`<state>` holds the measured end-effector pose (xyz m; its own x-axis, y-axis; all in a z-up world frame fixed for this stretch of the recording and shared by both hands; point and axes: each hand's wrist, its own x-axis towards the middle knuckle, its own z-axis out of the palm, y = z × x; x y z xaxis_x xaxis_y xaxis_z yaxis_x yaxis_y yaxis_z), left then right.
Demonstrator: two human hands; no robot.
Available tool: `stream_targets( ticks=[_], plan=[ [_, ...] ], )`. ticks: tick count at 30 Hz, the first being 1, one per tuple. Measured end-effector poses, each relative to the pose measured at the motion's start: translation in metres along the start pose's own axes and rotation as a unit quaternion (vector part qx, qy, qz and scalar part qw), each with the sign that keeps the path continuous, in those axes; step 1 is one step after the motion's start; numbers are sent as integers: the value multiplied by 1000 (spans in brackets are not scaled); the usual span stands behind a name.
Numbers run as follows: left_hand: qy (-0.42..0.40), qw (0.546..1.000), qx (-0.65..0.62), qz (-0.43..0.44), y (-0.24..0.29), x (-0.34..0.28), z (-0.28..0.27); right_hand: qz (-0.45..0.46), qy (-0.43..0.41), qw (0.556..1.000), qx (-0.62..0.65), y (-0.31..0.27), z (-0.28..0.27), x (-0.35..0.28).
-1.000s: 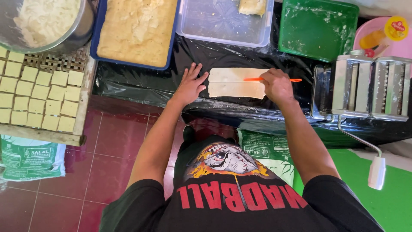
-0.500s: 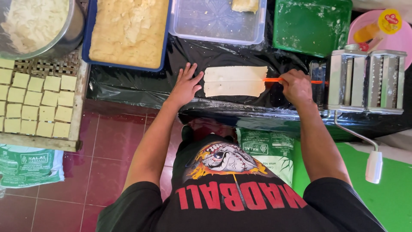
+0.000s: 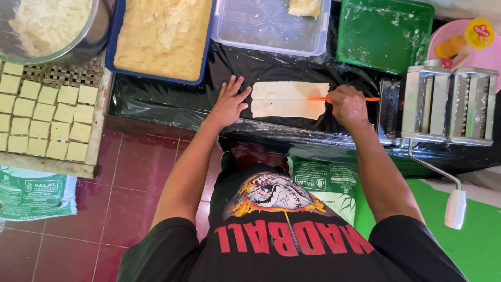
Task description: Preparing, cutting, and arranging small squares of dough for snacks.
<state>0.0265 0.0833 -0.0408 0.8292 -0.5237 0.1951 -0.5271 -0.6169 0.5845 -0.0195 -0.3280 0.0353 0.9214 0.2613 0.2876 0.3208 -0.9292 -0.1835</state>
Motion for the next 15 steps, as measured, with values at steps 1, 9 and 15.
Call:
stream_targets(
  ticks=[1,9,15],
  plan=[
    [0,1000,0,0,0,0,0,0,0,1000,0,-4,1,2],
    [-6,1000,5,-4,-2,0,2,-33,-21,999,25,-34,11,18],
    [-6,1000,9,-6,0,0,0,-54,-20,997,56,-58,20,30]
  ],
)
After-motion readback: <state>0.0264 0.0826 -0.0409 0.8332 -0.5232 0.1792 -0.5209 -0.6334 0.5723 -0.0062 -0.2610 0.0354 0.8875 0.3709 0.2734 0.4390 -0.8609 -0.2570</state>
